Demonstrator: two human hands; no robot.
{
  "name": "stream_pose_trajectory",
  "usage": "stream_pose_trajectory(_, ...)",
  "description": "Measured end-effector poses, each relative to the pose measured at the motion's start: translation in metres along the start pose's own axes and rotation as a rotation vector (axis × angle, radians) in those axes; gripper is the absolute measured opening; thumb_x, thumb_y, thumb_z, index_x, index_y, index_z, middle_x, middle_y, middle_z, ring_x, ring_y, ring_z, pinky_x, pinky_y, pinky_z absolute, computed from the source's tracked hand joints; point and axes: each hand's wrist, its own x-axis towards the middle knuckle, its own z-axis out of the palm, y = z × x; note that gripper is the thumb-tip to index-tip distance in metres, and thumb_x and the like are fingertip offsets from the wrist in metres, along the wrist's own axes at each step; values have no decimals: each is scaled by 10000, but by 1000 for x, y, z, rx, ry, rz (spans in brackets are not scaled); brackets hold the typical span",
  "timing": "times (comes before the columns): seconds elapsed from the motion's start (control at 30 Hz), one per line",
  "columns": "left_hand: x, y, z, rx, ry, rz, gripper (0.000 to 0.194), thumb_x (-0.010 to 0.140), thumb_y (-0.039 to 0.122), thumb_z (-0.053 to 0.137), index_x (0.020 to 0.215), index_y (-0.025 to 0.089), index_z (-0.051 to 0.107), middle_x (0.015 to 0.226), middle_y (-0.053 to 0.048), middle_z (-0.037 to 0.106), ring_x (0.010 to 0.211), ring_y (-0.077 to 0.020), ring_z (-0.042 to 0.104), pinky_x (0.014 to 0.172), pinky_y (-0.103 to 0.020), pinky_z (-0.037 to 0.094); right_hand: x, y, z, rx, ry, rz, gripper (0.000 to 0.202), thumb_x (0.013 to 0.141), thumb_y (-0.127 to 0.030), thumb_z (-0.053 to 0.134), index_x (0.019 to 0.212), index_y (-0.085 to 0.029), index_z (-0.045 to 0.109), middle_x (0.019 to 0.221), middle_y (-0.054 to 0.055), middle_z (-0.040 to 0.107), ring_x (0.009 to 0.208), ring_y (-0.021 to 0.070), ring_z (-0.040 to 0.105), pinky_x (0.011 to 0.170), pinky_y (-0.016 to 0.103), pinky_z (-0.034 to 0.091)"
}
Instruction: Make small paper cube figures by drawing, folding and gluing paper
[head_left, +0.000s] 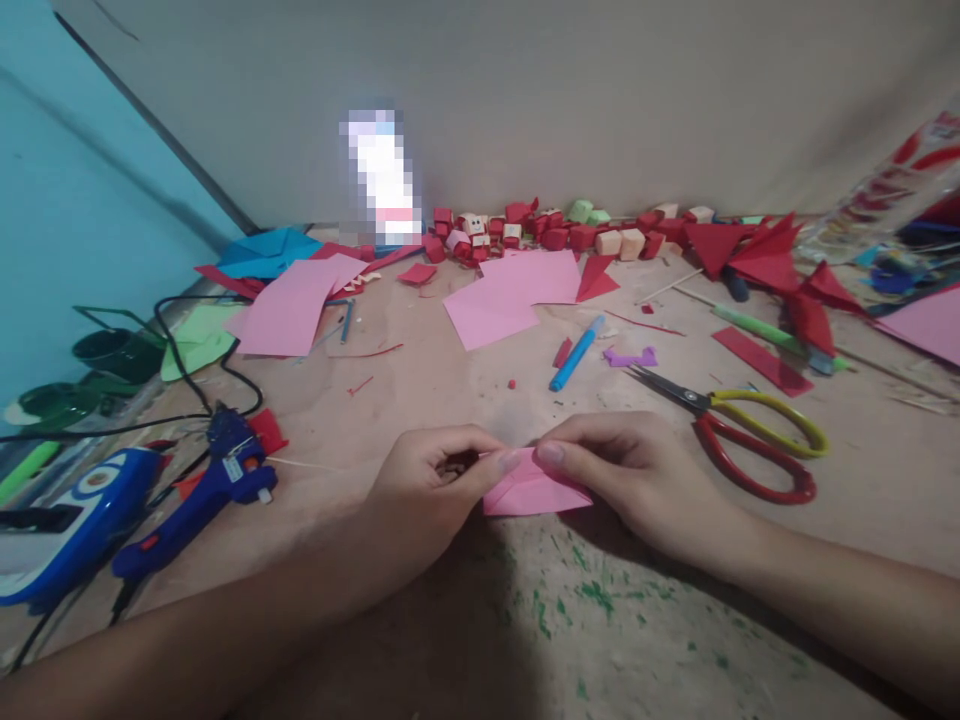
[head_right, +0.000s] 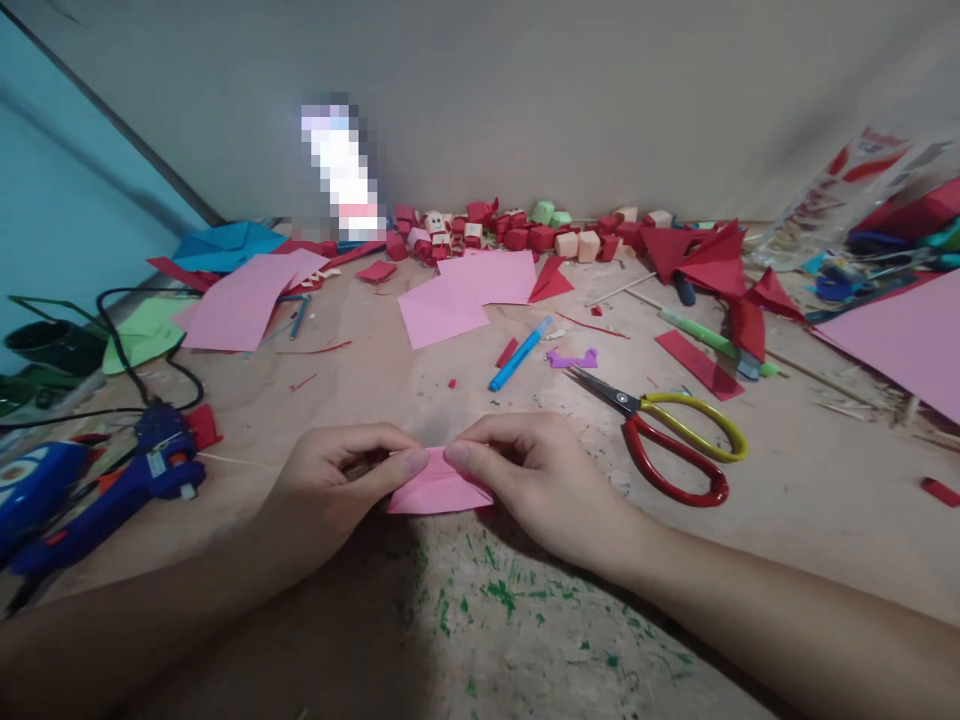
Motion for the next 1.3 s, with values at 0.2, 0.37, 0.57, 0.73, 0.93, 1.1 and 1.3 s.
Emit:
stream_pose_trajectory(0.2, -3, 0, 0, 11, -4, 3, 227, 863, 249, 652, 659, 162, 701, 618, 25, 642, 592, -96, 535, 535, -180, 415, 0, 0, 1, 58, 16, 39, 201, 912, -284, 644, 799, -165, 760, 729, 15, 731, 660, 137, 620, 596, 224, 465)
stream_pose_trajectory(0.37, -4, -1, 1, 43, -24, 17, 236, 884, 252, 636, 681, 163, 716, 635, 20, 664, 609, -102, 561, 547, -179, 433, 0, 2, 1, 51, 0, 15, 224, 922, -283, 623, 790, -159, 755, 735, 25, 732, 677, 144, 620, 623, 232, 471)
stream_pose_trajectory(0.57, -2, -5, 3, -29, 64, 18, 97, 850, 246, 687, 859, 174, 751, 763, -3, 720, 691, -123, 648, 623, -191, 512, 0, 1, 1, 124, 39, 35, 179, 911, -299, 652, 855, -175, 767, 772, 16, 748, 688, 150, 638, 620, 239, 483)
stream_pose_trajectory(0.73, -5, -6, 2, 85, 99, 231, 304, 801, 189, 756, 1102, 202, 716, 1006, -52, 735, 796, -150, 673, 684, -240, 552, 1, 3, 1, 107, 104, 30, 202, 921, -332, 642, 889, -188, 780, 819, 33, 757, 691, 158, 643, 599, 246, 491)
stream_pose_trajectory(0.93, -6, -7, 0, 294, 88, 373, 212, 863, 164, 702, 1069, 192, 743, 1055, -61, 772, 966, -181, 702, 877, -279, 546, 0, 1, -1, 170, 130, 39, 227, 918, -393, 661, 984, -209, 776, 842, 45, 761, 723, 175, 679, 579, 249, 521)
stream_pose_trajectory(1.1, -4, -5, 5, -22, 116, 24, 259, 830, 238, 724, 1087, 204, 723, 981, -39, 770, 767, -148, 708, 674, -235, 570, -1, 2, 0, 383, 32, 54, 517, 832, -376, 770, 1294, -187, 633, 919, 40, 765, 769, 166, 699, 659, 263, 559)
stream_pose_trajectory(1.3, -4, -5, 7, -200, 122, -29, 166, 832, 284, 720, 933, 177, 642, 836, -16, 704, 699, -133, 681, 645, -232, 547, 0, -1, 1, 366, 19, 95, 373, 865, -291, 721, 1217, -193, 644, 938, 37, 782, 829, 179, 731, 743, 286, 582)
